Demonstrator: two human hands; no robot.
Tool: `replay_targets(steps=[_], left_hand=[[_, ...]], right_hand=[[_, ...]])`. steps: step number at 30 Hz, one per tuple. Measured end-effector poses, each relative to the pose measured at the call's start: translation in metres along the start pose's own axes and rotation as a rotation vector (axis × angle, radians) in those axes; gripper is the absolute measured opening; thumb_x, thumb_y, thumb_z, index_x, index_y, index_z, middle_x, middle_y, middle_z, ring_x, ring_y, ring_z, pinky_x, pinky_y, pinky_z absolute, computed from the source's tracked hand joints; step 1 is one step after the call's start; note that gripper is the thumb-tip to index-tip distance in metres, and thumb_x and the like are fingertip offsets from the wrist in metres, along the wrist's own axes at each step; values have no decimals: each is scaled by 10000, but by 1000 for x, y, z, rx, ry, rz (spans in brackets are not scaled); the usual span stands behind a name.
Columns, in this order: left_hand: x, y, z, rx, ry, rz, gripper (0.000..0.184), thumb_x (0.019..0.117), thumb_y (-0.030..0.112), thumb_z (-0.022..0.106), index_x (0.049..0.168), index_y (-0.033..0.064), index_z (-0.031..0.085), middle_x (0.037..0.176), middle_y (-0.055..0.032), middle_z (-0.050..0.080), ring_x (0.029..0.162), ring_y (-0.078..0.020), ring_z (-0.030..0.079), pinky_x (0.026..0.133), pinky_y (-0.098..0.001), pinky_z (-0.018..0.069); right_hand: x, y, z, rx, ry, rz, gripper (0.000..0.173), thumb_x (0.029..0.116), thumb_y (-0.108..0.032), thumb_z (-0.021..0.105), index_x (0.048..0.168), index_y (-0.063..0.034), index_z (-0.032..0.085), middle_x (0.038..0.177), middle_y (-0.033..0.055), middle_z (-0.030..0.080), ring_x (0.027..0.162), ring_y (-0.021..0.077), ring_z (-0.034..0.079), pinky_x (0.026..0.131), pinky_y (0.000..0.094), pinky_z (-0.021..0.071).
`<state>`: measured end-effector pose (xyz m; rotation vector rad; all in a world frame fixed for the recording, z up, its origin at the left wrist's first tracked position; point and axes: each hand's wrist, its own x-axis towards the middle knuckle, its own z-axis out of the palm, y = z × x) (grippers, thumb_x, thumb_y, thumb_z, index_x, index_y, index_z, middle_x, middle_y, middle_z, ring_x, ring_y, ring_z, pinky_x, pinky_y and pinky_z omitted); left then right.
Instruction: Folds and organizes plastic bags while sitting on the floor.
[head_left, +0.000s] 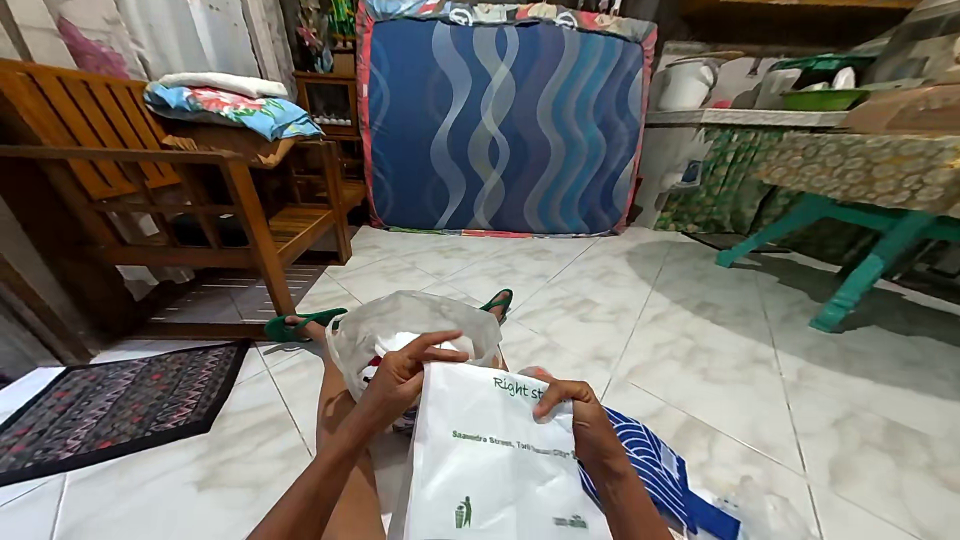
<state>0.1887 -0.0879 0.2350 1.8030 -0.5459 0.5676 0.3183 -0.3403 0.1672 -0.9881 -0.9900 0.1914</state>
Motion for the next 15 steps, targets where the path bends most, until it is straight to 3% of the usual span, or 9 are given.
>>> replay_targets(steps=[1,3,5,6,8,10,12,13,15], left_hand=[[0,-1,-2,-8,-9,-80,403,977,-50,460,1372,-48,542,1170,-47,731,1006,-44,702,915,-256,575],[-2,-9,-5,3,10,-158,301,995,-23,447,1219,-33,647,1102,-7,728,947,-2,681,887,-221,569],[0,-16,-10,-18,20,-186,276,1003,-13,434,1142,-20,672,1054,23,728,920,13,673,874,-207,565],[1,-16,-13,-47,13,-200,270,1003,-14,433,1138,-15,666,1035,34,726,905,15,672,863,-204,565],[7,-13,-15,-111,-42,-240,257,989,-13,452,1139,2,660,993,61,726,867,24,672,829,-195,567],[14,-10,-12,-158,-173,-291,259,980,-7,456,1141,15,657,979,78,718,851,38,661,807,-183,562],[27,-14,1,-196,-340,-327,261,973,-3,452,1128,3,662,988,67,715,864,42,652,815,-180,550],[34,-18,12,-213,-419,-351,251,973,1,460,1115,-1,667,984,59,719,866,44,650,818,-180,546],[47,-28,34,-185,-528,-423,232,988,-4,489,1157,-27,647,994,11,713,851,32,642,804,-186,540]], right_hand=[[0,4,-1,3,13,2,260,920,-134,596,773,-214,795,904,-50,768,892,22,702,810,215,579],[-1,5,-7,-66,-46,22,278,952,-124,561,867,-207,812,960,-56,770,926,20,697,837,217,575],[-2,-12,-20,-190,-253,102,349,966,-56,526,1199,-169,760,1212,-45,733,1095,47,674,957,251,555],[-3,-24,-27,-236,-367,146,422,964,-76,567,1369,-155,655,1352,-34,667,1193,68,638,1018,274,531],[-10,-44,-35,-312,-477,152,625,955,-314,666,1535,-178,476,1475,-11,582,1324,120,564,1102,322,475],[-19,-56,-25,-333,-436,125,797,925,-534,663,1583,-182,384,1465,22,594,1356,175,547,1136,367,451],[-33,-53,1,-369,-311,159,922,894,-602,662,1586,-87,335,1389,51,645,1264,153,615,1068,351,508],[-42,-47,16,-392,-238,211,908,895,-525,696,1567,-29,338,1326,50,672,1181,108,654,1004,314,547],[-62,-33,39,-395,-42,372,607,921,-166,691,1451,33,472,1192,37,704,1032,27,680,923,242,571]])
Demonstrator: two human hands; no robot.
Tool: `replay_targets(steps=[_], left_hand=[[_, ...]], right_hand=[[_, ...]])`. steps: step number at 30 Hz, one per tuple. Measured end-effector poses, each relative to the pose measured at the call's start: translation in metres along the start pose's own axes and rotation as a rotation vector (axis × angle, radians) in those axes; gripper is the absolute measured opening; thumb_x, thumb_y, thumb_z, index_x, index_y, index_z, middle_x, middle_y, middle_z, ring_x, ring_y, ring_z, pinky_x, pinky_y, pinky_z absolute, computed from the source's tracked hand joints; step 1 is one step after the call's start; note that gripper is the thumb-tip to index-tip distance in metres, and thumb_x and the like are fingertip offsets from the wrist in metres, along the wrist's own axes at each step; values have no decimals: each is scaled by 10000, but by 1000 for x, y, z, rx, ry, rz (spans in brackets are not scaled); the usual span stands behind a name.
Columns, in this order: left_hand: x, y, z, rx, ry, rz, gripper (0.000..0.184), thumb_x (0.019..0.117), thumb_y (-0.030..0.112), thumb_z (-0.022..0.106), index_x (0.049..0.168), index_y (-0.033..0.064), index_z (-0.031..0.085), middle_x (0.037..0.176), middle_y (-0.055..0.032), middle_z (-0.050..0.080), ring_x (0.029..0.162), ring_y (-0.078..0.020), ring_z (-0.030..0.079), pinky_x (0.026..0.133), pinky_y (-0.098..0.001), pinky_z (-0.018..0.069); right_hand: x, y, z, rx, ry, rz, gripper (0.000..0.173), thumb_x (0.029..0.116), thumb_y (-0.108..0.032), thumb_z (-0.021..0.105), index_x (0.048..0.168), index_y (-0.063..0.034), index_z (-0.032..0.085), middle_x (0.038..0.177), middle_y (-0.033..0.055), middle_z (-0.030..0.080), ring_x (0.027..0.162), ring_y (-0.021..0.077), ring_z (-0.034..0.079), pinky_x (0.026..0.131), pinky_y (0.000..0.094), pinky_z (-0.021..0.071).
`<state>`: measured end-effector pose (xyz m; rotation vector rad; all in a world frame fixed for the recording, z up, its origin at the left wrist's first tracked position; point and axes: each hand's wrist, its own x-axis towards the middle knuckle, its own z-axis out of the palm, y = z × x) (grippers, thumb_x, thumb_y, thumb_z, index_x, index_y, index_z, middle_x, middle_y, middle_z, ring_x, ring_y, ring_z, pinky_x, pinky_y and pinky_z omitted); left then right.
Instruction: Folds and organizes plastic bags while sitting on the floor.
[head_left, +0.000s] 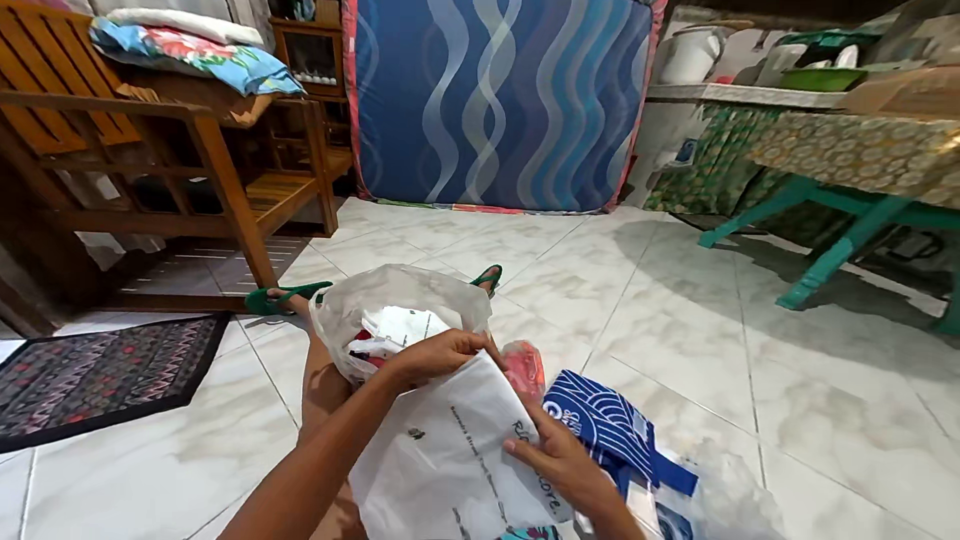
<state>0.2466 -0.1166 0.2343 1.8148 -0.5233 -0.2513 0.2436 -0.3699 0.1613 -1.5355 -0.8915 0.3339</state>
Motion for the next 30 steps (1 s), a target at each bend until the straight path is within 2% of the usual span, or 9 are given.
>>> replay_targets(steps=[3,6,9,11,16,20,24,27,30], left_hand=[[23,-8,13,160,83,-87,432,1015,-16,485,1446,-36,468,1219,-190,659,1050,-164,651,942,-334,514],[27,-40,40,371,224,-43,520,1023,6,436,1540,-6,384,1458,-222,552,1341,-320,554,1125,-461,419],[13,-88,101,529,160,-186,530,1072,162,483,1563,2,361,1553,-225,450,1440,-382,437,1188,-538,328],[0,-124,136,567,120,-264,586,1080,255,479,1588,14,313,1640,-182,328,1536,-368,266,1239,-544,205],[-19,-216,194,712,385,-130,536,1032,194,454,1515,-37,436,1592,-193,409,1492,-417,345,1198,-614,249],[-26,-261,211,762,471,-135,543,1036,242,401,1531,24,447,1602,-186,396,1473,-439,368,1164,-661,269],[-27,-272,216,647,583,-221,558,1043,362,383,1542,128,467,1616,-211,359,1486,-485,310,1161,-719,185],[-28,-276,211,554,606,-384,648,1047,521,337,1582,161,401,1658,-199,271,1526,-493,187,1155,-758,64],[-34,-288,205,545,622,-458,639,1061,510,299,1601,174,360,1675,-194,225,1537,-478,161,1153,-756,75]], right_hand=[[-23,36,11,195,305,300,306,909,63,579,1212,30,611,944,-4,743,813,22,707,782,227,601],[-56,87,-8,125,420,543,355,936,33,598,1288,41,550,949,86,727,794,114,719,760,297,614],[-78,109,-19,-523,352,657,706,962,-209,694,1523,76,374,1296,319,624,1158,439,647,1002,581,492],[-75,113,-10,-824,413,496,684,969,-227,673,1494,120,404,1438,368,503,1335,573,474,1106,683,358],[-61,161,42,-939,250,226,529,1035,-301,494,1457,16,537,1516,256,489,1424,506,413,1138,713,279],[-73,200,51,-896,183,327,588,1035,-472,429,1536,-169,490,1627,242,324,1481,531,285,1086,758,282],[-68,204,50,-844,194,397,592,1040,-492,415,1560,-212,454,1655,260,235,1498,544,220,1088,717,321],[-58,204,45,-739,247,529,646,1052,-496,412,1610,-176,345,1663,263,207,1485,516,286,1093,669,365],[-47,206,35,-537,312,725,727,1076,-499,385,1634,-70,205,1592,257,379,1405,438,466,1096,619,407]])
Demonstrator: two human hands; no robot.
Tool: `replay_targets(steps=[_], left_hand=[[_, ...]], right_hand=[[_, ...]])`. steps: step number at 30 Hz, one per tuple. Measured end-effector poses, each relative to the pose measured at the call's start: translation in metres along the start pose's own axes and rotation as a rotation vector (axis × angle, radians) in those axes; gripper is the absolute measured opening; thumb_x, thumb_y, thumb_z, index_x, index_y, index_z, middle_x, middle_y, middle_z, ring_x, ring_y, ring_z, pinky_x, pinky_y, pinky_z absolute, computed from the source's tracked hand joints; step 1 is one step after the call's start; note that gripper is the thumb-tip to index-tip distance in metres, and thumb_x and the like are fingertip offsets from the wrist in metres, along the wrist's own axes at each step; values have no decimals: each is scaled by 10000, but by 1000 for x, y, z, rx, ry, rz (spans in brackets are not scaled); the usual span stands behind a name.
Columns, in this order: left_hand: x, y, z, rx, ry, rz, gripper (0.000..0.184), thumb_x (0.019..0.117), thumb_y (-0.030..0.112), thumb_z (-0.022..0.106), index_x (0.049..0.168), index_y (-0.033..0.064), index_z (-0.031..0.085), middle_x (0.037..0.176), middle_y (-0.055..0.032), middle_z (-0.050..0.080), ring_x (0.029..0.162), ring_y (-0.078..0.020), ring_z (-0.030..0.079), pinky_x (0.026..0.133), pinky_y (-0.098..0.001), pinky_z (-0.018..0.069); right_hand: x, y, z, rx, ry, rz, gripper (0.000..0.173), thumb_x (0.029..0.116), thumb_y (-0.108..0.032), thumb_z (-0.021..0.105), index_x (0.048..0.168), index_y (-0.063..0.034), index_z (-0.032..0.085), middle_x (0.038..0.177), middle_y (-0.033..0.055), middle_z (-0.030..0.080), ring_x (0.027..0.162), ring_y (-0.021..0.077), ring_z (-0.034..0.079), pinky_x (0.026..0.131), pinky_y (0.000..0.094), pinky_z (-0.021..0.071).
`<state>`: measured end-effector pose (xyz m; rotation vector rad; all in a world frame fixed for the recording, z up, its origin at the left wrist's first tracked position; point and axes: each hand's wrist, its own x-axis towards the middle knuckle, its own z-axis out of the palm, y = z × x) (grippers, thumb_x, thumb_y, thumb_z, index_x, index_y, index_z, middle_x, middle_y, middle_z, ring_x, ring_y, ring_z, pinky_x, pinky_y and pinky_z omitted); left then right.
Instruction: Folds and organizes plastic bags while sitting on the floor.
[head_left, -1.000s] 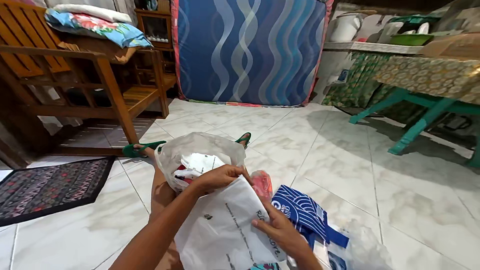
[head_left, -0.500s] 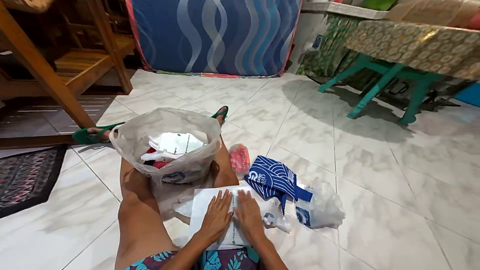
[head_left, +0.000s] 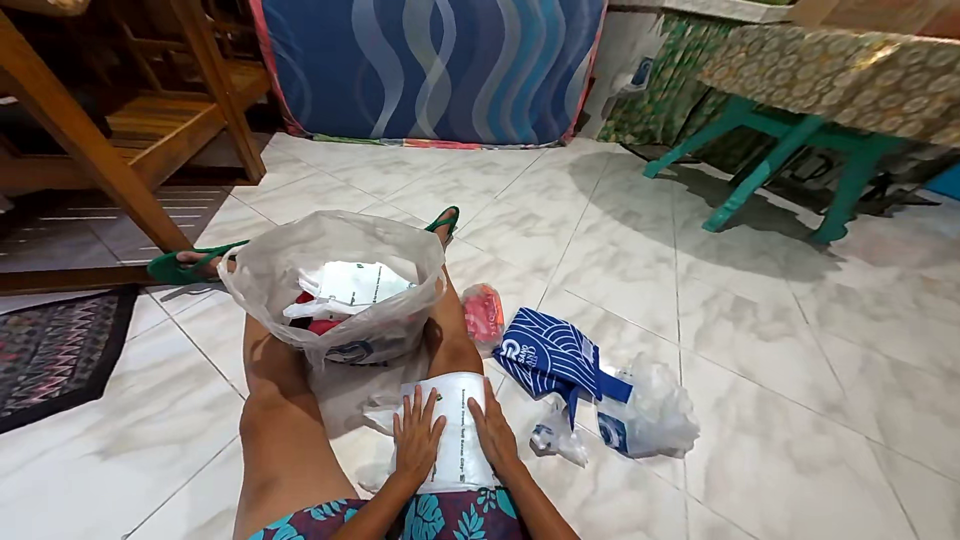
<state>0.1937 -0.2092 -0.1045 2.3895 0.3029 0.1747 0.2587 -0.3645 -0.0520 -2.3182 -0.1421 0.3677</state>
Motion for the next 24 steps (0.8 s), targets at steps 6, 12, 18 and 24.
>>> replay_targets(steps=[6,12,18,24], left_hand=[[-1,-4,-13,-4,-9,-30,676,1067,490,317,1605,80,314,1669,-225,216,1539,-480,150,1192,-699,72],[-2,55,-40,72,-3,395,580,1065,374,396,1530,32,453,1606,-197,385,1496,-450,317,1183,-671,230],[8,56,-12,144,-119,445,551,1082,335,364,1542,39,437,1630,-160,357,1514,-402,306,1206,-625,218],[15,44,-6,105,-71,268,611,1030,463,441,1561,161,442,1660,-155,291,1539,-433,211,1205,-677,115]], right_hand=[[7,7,-13,514,139,147,357,1019,-202,620,1199,106,602,1058,270,654,970,326,644,890,490,513],[-3,25,-78,328,222,112,294,1014,-103,589,1213,113,601,1025,265,664,915,319,648,834,492,518],[-19,-8,-28,-281,371,-358,553,1036,-309,502,1450,58,519,1521,334,434,1410,559,393,1118,729,295],[-6,8,7,-115,81,-135,651,1061,-507,369,1612,-164,335,1643,285,247,1485,549,253,1085,780,248]])
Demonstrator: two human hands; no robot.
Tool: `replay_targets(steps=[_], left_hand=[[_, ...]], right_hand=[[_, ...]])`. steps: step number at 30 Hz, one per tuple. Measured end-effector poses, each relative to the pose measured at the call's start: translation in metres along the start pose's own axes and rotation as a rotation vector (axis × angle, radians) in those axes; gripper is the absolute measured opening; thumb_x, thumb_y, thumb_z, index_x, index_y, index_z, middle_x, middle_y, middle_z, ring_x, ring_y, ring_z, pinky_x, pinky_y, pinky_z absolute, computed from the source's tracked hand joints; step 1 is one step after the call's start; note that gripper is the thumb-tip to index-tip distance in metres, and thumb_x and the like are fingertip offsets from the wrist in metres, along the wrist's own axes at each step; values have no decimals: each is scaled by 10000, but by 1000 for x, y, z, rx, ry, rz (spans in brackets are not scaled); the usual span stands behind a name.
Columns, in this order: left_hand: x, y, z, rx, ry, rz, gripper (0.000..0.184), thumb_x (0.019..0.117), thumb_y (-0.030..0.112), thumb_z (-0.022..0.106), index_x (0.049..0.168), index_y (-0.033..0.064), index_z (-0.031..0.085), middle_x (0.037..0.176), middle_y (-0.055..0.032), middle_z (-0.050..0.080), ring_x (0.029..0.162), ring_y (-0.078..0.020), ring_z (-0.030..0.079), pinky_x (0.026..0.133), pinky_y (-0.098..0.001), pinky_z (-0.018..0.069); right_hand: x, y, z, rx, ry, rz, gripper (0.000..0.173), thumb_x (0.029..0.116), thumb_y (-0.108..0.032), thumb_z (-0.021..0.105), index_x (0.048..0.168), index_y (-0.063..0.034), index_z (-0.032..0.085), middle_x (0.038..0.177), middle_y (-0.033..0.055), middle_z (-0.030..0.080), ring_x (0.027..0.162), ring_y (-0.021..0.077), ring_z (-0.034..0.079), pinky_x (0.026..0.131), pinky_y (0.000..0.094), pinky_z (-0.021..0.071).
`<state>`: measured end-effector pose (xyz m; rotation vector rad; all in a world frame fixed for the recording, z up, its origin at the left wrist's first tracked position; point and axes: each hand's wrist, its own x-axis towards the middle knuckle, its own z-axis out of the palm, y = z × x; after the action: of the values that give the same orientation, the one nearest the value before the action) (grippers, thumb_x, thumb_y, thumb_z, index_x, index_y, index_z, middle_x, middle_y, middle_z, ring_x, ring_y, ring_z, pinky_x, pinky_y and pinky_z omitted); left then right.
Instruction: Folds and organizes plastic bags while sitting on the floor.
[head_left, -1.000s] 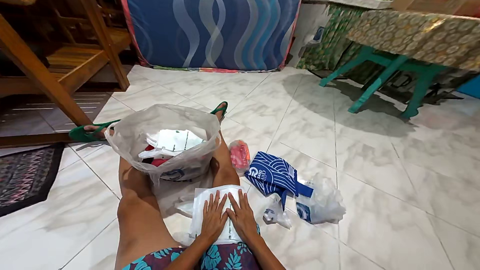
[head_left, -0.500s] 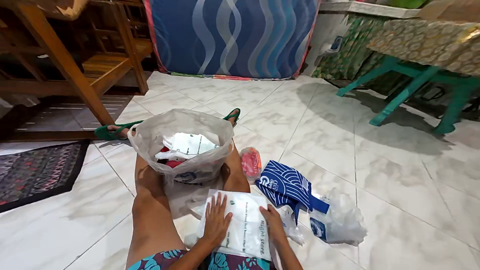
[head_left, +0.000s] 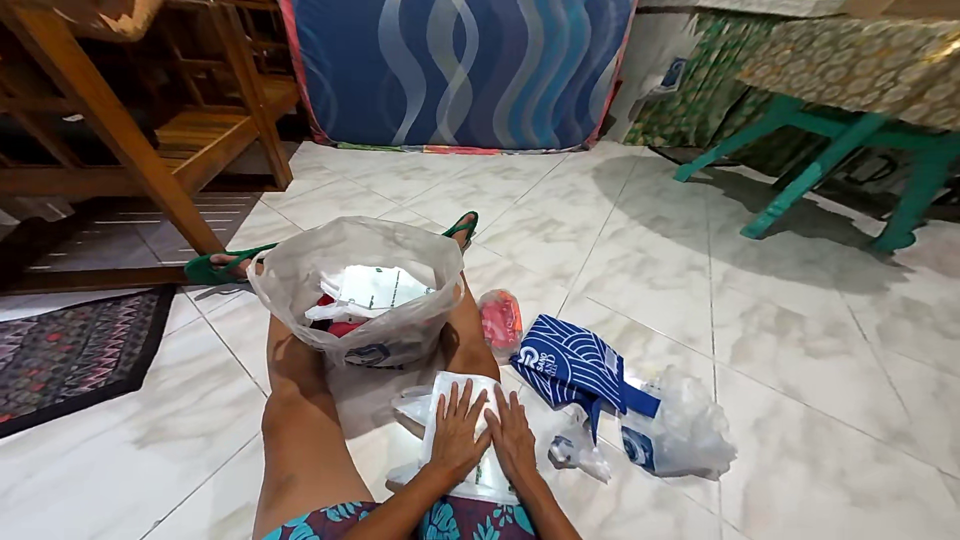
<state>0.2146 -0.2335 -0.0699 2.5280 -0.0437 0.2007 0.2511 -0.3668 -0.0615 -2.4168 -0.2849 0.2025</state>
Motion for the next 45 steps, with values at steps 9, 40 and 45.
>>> replay_targets(steps=[9,40,45], left_hand=[[11,-36,14,-323,105,-227,637,1082,365,321,1580,-32,294,1636,-275,265,1521,-433,266,1228,-576,218],[-85,-7,-80,-962,-82,-829,824,926,-41,635,1596,12,158,978,-218,649,824,-208,640,790,-365,532],[-85,-11,-93,-577,-86,-589,893,940,39,669,1620,4,91,865,-178,639,758,-252,604,784,-436,519]], right_hand=[[22,35,0,523,-54,144,621,1107,-385,273,1574,22,323,1593,279,357,1470,417,369,1207,555,275],[-27,40,-82,723,-76,453,501,986,-65,609,1453,41,461,1205,256,629,998,284,651,874,436,538],[-25,34,-87,903,-28,341,451,995,-20,545,1441,8,483,953,141,690,767,147,676,724,329,576]])
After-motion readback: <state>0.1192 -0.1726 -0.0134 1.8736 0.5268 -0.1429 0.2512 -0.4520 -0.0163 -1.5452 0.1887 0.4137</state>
